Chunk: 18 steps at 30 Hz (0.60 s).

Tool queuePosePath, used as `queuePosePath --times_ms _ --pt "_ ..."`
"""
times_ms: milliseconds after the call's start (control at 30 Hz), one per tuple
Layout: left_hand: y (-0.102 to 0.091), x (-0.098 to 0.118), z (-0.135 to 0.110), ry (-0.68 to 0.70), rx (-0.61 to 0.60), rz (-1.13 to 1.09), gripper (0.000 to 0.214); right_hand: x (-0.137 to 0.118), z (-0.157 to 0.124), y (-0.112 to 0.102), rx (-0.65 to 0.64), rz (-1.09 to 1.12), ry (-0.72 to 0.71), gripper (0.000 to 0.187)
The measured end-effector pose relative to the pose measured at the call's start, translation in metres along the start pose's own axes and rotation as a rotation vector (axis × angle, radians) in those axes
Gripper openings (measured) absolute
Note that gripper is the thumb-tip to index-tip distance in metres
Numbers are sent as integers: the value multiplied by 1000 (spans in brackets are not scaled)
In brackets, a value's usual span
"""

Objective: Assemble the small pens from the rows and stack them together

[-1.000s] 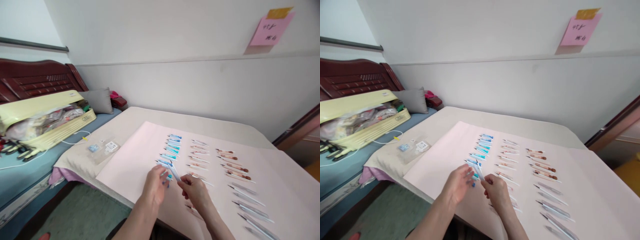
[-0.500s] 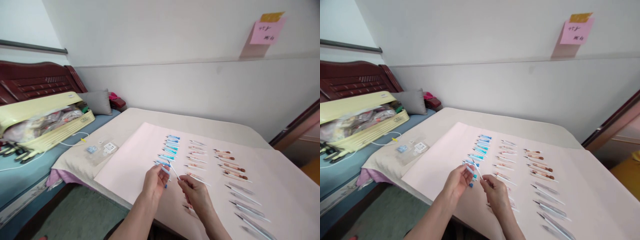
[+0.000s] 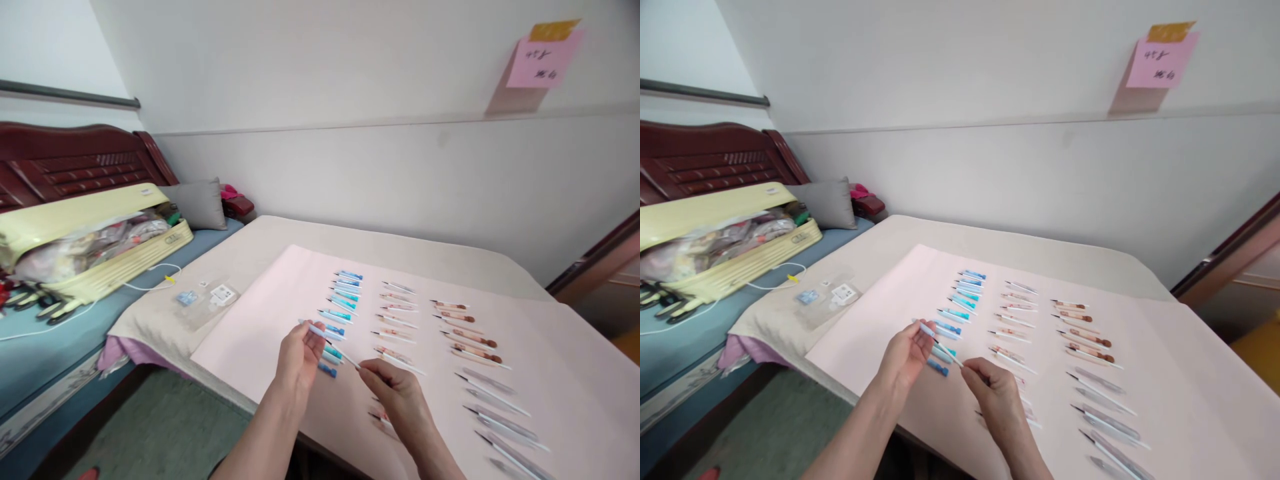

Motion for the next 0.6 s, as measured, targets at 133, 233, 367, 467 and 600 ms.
queuePosePath --times_ms 133,233,367,467,600 --pt "-2 2 0 15 12 8 4 -3 0 -2 13 8 0 31" --pt "2 1 -3 22 -32 82 7 -5 0 -1 20 -3 -11 30" --pt "8 -8 -9 23 -68 180 11 1 0 4 45 -37 -17 30" --pt "13 -22 -14 4 -103 238 15 8 -1 8 85 -56 -6 24" --pt "16 -40 -18 -8 -136 278 18 9 -1 10 123 -37 -10 17"
Point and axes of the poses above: each hand's wrist, its own z-axis towards the middle knuckle, its own y-axis out of the palm, x = y × z, the point moved 4 cm from there along z, towards the middle knuckle, and after that the axes turned 12 degrees about -y, right-handed, at the moved point
